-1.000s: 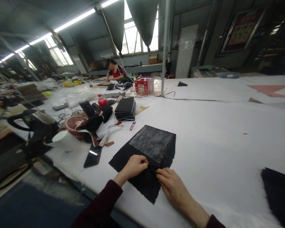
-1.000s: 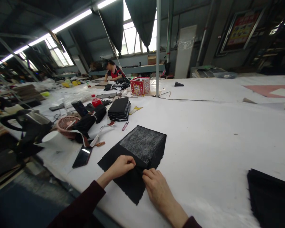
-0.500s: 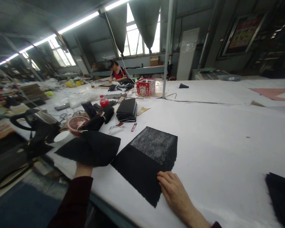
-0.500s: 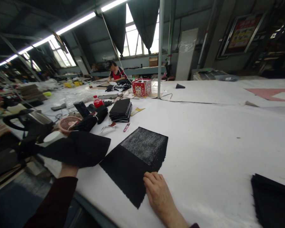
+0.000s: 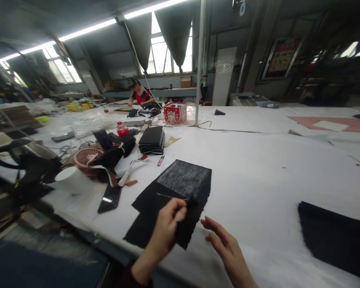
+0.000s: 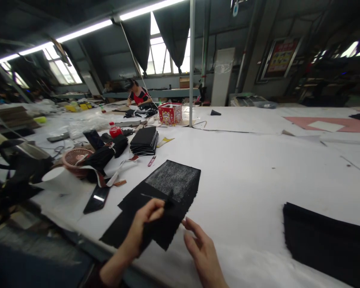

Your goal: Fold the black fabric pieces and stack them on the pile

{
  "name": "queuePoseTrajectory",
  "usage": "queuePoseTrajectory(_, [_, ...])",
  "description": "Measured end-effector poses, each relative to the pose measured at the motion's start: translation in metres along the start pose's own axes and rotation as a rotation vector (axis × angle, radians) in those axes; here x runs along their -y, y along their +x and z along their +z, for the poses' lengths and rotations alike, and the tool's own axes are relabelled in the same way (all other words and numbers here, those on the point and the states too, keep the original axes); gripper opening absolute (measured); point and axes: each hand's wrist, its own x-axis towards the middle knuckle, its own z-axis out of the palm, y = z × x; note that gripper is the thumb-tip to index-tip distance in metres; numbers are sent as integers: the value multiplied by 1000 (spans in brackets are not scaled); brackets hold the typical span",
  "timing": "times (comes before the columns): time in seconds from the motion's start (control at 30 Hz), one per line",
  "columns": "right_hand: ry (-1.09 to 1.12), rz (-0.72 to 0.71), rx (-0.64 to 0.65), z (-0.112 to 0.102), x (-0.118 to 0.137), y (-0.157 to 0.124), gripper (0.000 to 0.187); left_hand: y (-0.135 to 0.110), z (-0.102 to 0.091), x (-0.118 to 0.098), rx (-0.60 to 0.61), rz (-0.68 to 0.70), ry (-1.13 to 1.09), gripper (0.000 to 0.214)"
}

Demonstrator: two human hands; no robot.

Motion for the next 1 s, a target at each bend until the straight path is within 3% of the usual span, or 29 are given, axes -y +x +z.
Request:
queuePoseTrajectory(0.07, [309, 234, -92, -6, 12, -25, 58, -14, 52, 2, 84, 169, 110, 14])
queuePoseTrajectory(0.13, [449, 361, -208, -16, 21, -46, 63, -27, 93, 2, 200, 267, 174, 15])
queuePoseTrajectory(0.23, [450, 417, -368, -41, 24, -63, 59, -36, 122, 3, 379, 310, 238, 16])
queuePoseTrajectory(0.3, [450, 434, -422, -63, 19, -70, 55, -35, 122, 7, 430, 355, 336, 19])
queuePoseTrajectory(0.43, [459, 523, -468, -97, 5, -88, 50, -30, 104, 28, 487, 445, 540, 35])
queuePoseTrajectory(0.53, [448, 550, -512, -110, -3, -106, 49, -32, 98, 42, 593, 530, 547, 51])
queuePoseTrajectory(0.63, [343, 552, -546, -132, -6, -117, 57, -32, 104, 43, 700, 601, 508, 56])
queuePoseTrajectory(0.73, [-51, 513, -591, -166, 1, -110, 65, -24, 114, 37, 779, 657, 485, 56])
queuePoseTrajectory(0.83, [-556, 351, -488, -187, 17, -85, 54, -15, 116, 29, 827, 703, 483, 55])
queuePoseTrajectory(0.9, [-769, 205, -351, -182, 27, -63, 38, -10, 113, 23, 804, 716, 506, 53])
queuePoseTrajectory(1.0, [-946, 52, -165, -153, 31, -29, 22, -5, 105, 16, 697, 676, 590, 46])
